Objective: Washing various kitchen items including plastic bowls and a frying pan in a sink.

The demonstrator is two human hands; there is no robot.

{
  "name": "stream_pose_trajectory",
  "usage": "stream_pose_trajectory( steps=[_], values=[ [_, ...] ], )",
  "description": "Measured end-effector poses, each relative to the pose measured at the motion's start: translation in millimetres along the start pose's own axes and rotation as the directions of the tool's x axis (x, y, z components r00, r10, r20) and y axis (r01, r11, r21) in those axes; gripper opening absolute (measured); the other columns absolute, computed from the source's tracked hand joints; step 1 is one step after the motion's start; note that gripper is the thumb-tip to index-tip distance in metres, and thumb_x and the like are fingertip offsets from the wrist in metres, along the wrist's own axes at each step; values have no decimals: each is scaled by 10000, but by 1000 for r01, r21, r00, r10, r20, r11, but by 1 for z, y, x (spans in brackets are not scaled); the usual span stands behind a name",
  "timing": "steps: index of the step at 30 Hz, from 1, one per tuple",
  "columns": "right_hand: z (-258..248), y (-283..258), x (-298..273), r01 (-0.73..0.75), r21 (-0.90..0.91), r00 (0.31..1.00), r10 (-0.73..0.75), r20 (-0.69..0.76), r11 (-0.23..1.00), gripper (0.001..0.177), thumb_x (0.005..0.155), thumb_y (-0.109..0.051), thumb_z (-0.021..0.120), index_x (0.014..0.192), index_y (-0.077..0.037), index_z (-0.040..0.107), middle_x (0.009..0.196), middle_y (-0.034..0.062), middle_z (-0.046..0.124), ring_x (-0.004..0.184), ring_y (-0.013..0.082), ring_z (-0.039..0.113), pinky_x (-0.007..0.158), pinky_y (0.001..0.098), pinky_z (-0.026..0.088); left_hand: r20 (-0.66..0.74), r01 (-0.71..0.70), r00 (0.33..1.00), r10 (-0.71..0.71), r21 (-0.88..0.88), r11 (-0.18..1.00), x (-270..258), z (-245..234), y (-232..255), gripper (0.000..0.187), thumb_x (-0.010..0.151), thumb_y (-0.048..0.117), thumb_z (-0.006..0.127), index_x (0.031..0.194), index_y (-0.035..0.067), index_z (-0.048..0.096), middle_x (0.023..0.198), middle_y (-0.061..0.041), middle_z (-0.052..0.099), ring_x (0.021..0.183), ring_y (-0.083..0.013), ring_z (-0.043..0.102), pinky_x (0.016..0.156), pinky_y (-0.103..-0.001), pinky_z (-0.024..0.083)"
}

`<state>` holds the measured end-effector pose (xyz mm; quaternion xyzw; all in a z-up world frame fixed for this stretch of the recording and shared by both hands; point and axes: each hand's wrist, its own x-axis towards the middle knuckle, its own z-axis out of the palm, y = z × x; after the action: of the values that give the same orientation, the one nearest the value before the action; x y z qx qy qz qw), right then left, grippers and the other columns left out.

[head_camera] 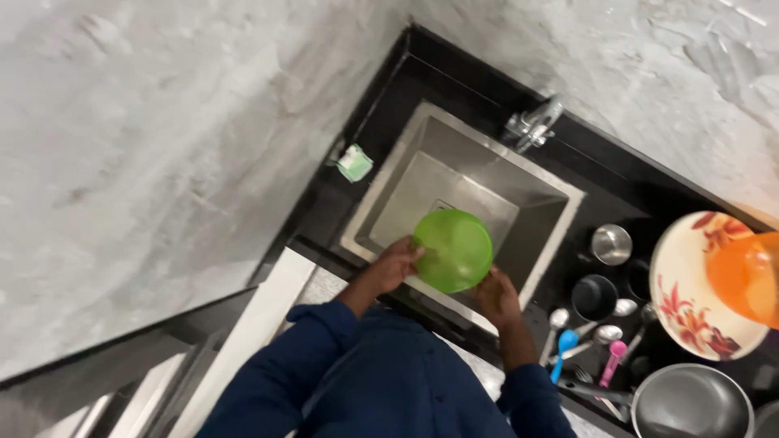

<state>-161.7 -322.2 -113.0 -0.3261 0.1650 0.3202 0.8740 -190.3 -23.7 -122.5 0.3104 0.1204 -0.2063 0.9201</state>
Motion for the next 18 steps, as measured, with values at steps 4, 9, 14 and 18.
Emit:
stream_pose_trajectory(
  steps=[4,9,14,18],
  values=[
    [-27,-9,43,168,-242,984,-147,103,956,316,1016,-200,678,1296,-62,627,1225,92,650,1152,253,625,1009,421,506,-24,78,997,-79,-29,996,-12,22,24,448,957,151,666,1389,140,548,1271,-45,658,1170,-216,656,968,-414,574],
    [86,-24,79,466,-764,782,-611,121,446,329,1077,-196,622,1357,-23,635,1404,134,650,1297,242,605,1125,400,468,1,138,990,-138,44,989,-11,8,26,491,965,167,695,1421,106,524,1309,-69,656,1209,-252,651,972,-429,571],
    [232,5,106,403,-914,855,-335,396,-51,513,1010,-240,633,1484,-86,512,1550,142,503,1430,326,466,1163,456,408,167,180,970,-175,-15,984,21,-46,-7,483,982,107,717,1408,51,498,1350,-117,651,1231,-295,650,966,-459,567],
    [257,49,161,427,-753,870,-1,494,-500,763,1001,-410,613,1603,-65,296,1684,158,249,1551,350,184,1196,619,166,130,173,973,-190,137,975,26,-41,-5,621,918,96,674,1495,132,447,1395,-63,593,1190,-230,617,910,-412,534]
  ],
)
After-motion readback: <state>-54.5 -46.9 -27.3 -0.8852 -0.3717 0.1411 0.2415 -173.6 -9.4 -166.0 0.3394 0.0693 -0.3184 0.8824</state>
